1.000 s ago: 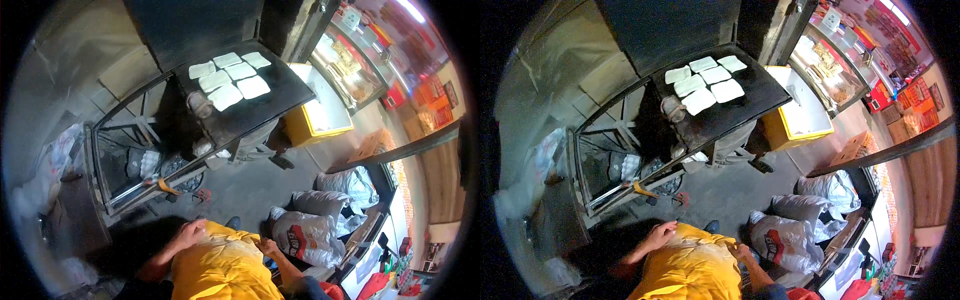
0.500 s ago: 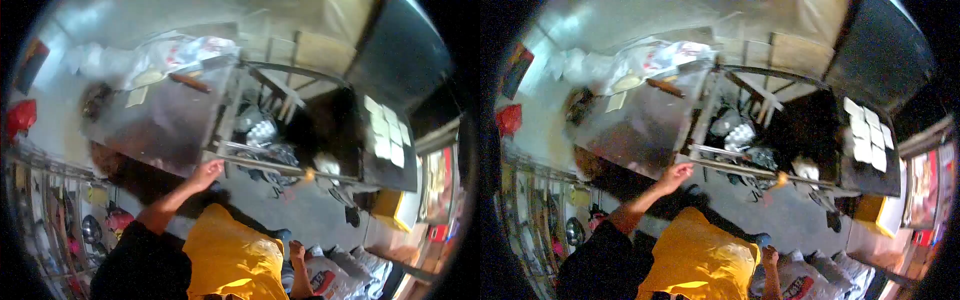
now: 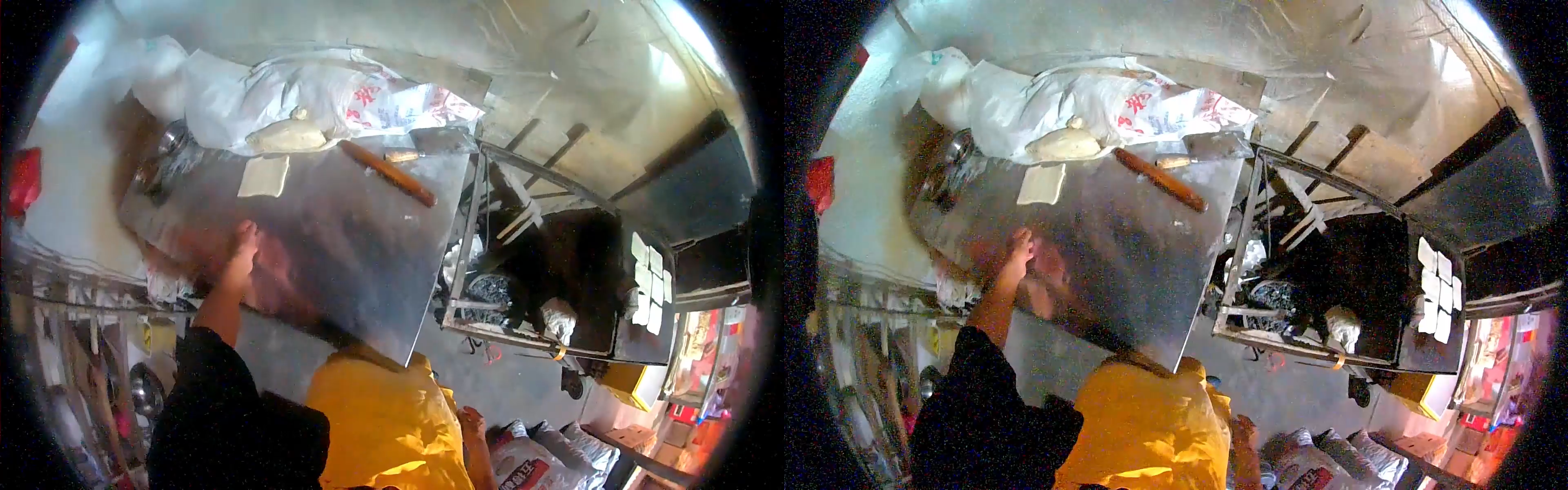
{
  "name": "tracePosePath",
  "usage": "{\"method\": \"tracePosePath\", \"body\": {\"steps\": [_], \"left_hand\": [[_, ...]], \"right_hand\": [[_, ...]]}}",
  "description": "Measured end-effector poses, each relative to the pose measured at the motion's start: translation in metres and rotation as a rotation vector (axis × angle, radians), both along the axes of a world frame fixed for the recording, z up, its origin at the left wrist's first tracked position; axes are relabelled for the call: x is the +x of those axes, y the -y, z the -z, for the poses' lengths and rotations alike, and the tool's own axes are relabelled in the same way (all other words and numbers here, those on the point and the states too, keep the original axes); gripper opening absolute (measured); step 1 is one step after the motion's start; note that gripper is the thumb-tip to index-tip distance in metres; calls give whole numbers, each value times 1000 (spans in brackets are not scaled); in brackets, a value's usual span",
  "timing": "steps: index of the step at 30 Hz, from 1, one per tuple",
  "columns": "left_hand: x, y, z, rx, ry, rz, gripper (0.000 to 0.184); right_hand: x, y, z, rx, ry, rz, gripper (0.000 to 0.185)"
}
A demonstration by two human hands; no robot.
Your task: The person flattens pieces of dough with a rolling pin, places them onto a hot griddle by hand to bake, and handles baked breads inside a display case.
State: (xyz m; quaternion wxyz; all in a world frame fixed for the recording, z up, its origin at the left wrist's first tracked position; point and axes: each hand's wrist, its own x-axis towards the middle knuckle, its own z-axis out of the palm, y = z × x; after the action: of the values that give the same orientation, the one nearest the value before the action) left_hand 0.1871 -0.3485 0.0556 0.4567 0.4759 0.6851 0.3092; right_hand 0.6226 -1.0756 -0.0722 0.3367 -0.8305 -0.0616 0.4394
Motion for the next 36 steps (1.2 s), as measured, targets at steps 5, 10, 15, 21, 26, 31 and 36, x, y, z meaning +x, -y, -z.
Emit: {"method": "tracePosePath", "body": {"steps": [5, 10, 15, 21, 26, 31, 36], "left_hand": [[-25, -70, 41, 114, -506, 183, 33], [-19, -156, 87, 161, -723, 325, 37], [-27, -210, 104, 194, -826, 317, 40], [-36, -257, 94, 334, -678, 291, 45], [17, -248, 31, 176, -134, 354, 45], [177, -69, -67, -189, 515, 534, 44], [333, 179, -113, -885, 854, 833, 38]], "right_hand": [[9, -11, -31, -136, 624, -848, 25], [-6, -96, -146, -422, 108, -203, 50], [-26, -94, -151, -362, 162, -22, 54], [-36, -103, -158, -339, 197, -30, 44], [-30, -147, -172, -300, 224, -171, 46], [-20, -204, -176, 136, 279, -159, 53], [-4, -234, -239, 588, -361, 391, 68]]}}
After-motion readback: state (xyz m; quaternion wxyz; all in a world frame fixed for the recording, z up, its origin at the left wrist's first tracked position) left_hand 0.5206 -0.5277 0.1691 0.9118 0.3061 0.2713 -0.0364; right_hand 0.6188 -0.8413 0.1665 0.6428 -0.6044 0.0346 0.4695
